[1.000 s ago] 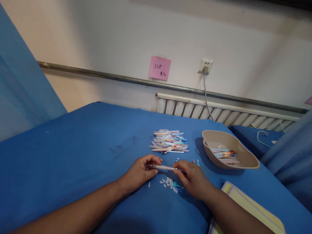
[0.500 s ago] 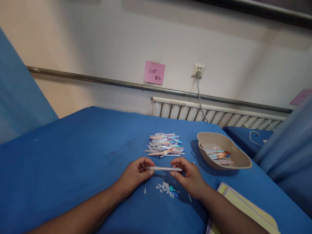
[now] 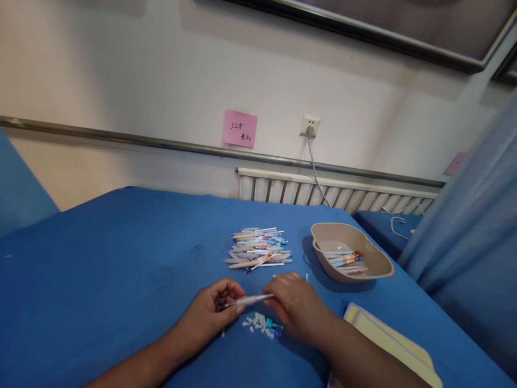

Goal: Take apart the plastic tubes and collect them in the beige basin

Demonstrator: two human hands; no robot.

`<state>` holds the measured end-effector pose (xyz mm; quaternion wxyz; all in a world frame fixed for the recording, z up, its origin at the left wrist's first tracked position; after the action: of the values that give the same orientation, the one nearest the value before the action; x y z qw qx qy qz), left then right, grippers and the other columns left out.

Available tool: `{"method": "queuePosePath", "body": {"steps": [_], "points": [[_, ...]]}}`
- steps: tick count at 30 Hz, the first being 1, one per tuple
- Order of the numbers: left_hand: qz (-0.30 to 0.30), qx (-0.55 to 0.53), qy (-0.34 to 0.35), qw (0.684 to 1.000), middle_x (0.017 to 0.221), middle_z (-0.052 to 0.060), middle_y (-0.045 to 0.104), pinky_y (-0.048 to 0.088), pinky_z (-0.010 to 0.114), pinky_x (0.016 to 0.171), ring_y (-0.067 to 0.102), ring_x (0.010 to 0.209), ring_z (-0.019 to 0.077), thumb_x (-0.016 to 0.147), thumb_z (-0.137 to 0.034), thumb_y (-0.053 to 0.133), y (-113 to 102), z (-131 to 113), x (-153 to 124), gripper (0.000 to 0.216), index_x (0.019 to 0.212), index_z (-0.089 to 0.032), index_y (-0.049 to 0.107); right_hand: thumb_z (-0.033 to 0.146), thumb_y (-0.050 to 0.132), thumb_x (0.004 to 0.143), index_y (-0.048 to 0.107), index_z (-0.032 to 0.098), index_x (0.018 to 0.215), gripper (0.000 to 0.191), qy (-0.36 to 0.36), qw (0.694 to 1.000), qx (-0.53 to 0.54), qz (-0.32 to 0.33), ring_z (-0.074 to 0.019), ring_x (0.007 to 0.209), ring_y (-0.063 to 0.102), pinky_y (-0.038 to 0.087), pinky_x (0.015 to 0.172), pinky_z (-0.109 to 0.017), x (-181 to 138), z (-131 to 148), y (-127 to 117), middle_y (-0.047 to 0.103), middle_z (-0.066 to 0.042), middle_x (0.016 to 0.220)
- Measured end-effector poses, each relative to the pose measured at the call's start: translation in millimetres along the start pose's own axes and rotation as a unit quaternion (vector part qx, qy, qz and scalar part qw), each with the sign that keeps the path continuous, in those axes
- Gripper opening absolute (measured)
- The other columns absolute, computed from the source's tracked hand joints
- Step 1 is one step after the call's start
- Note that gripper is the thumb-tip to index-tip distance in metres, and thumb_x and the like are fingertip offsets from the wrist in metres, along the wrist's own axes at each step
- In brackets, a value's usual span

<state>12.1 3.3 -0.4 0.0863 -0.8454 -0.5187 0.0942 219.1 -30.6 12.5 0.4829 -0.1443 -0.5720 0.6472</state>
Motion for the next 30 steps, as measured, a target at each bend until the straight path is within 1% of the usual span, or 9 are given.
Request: {"method": "queuePosePath", "body": {"steps": [3,7,10,12,14,18,21,24,30], "points": [[0.04,0.015,0.012,0.999,0.067,-0.004,0.053,0.04,0.021,0.058,0.049,0.061,0.0111,0.072,-0.035,0.065,1.8,0.9,-0.8,0.022,0.084,-0.019,0.056,0.024,0.049,0.088,0.057,0.022,0.095,0.011,-0.051,0.993,-0.105,0.032,-0.019,0.077,0.053,0.034,0.071,-0.031,1.9,6.4,0.0,0.063,-0.003,0.081],[0.065,0.01,0.027,0.997,0.084,0.001,0.062,0.045,0.026,0.067,0.055,0.073,0.0157,0.07,-0.038,0.067,0.9,2.3,1.2,0.031,0.095,-0.021,0.057,0.021,0.047,0.089,0.055,0.021,0.103,0.017,-0.063,0.988,-0.141,0.017,-0.0191,0.078,0.052,0.032,0.072,-0.031,6.4,-3.2,-10.1,0.063,-0.004,0.084],[0.04,0.004,-0.002,0.999,0.091,0.004,0.065,0.048,0.029,0.071,0.058,0.079,0.0195,0.068,-0.043,0.067,-2.1,2.7,4.7,0.038,0.097,-0.021,0.057,0.015,0.047,0.087,0.053,0.02,0.111,0.026,0.002,0.99,-0.136,-0.041,-0.0194,0.088,0.053,0.031,0.079,-0.032,8.3,-30.7,-33.5,0.064,-0.006,0.094],[0.023,-0.002,-0.016,1.0,0.089,0.005,0.065,0.048,0.031,0.073,0.059,0.081,0.0206,0.067,-0.045,0.067,-4.0,2.0,6.8,0.039,0.095,-0.02,0.058,0.013,0.044,0.087,0.057,0.018,0.107,0.025,0.097,0.978,-0.152,-0.109,-0.02,0.09,0.053,0.031,0.082,-0.033,5.3,-55.9,-54.9,0.064,-0.008,0.096],[0.02,-0.012,-0.02,1.0,0.085,0.004,0.064,0.048,0.03,0.071,0.058,0.078,0.0194,0.067,-0.045,0.067,-5.0,1.3,8.2,0.038,0.094,-0.02,0.058,0.015,0.041,0.088,0.058,0.019,0.107,0.026,0.208,0.954,-0.174,-0.128,-0.021,0.092,0.054,0.03,0.083,-0.034,-2.2,-82.3,-75.0,0.065,-0.008,0.098],[0.031,-0.022,-0.022,0.999,0.076,0.001,0.061,0.046,0.027,0.065,0.056,0.067,0.0155,0.071,-0.043,0.065,-5.3,4.5,10.2,0.032,0.091,-0.019,0.058,0.013,0.048,0.081,0.066,0.021,0.092,0.022,0.389,0.897,-0.208,-0.012,-0.024,0.09,0.057,0.031,0.082,-0.037,-25.0,-126.9,-94.9,0.068,-0.007,0.086],[0.043,-0.019,-0.012,0.999,0.075,0.001,0.062,0.045,0.026,0.063,0.055,0.066,0.0147,0.073,-0.041,0.063,-5.9,10.7,11.9,0.028,0.091,-0.019,0.058,0.009,0.061,0.067,0.068,0.021,0.082,0.02,0.418,0.883,-0.209,0.037,-0.0272,0.083,0.059,0.032,0.078,-0.04,-38.8,-146.3,-93.2,0.069,-0.007,0.076],[0.051,-0.02,-0.011,0.998,0.078,0.001,0.063,0.045,0.025,0.064,0.056,0.067,0.0147,0.075,-0.04,0.062,-6.6,15.3,12.7,0.027,0.091,-0.019,0.058,0.012,0.068,0.059,0.069,0.024,0.084,0.027,0.431,0.874,-0.211,0.071,-0.0299,0.088,0.058,0.033,0.078,-0.041,-45.5,-155.7,-89.0,0.069,-0.007,0.084],[0.049,-0.02,-0.02,0.998,0.077,0.0,0.063,0.045,0.025,0.066,0.055,0.068,0.0147,0.074,-0.04,0.061,-5.6,11.5,9.8,0.026,0.09,-0.019,0.058,0.021,0.065,0.065,0.07,0.026,0.086,0.022,0.455,0.857,-0.218,0.101,-0.0314,0.098,0.056,0.034,0.079,-0.043,-48.5,-162.3,-87.7,0.068,-0.01,0.097]]}}
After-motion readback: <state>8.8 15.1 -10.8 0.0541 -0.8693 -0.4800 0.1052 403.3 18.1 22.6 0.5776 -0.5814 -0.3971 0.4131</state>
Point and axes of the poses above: each hand's wrist, its own x-axis towards the middle knuckle, its own y-axis out of the palm, z = x × y, the point moved 1 cm from there along x, towards the middle knuckle
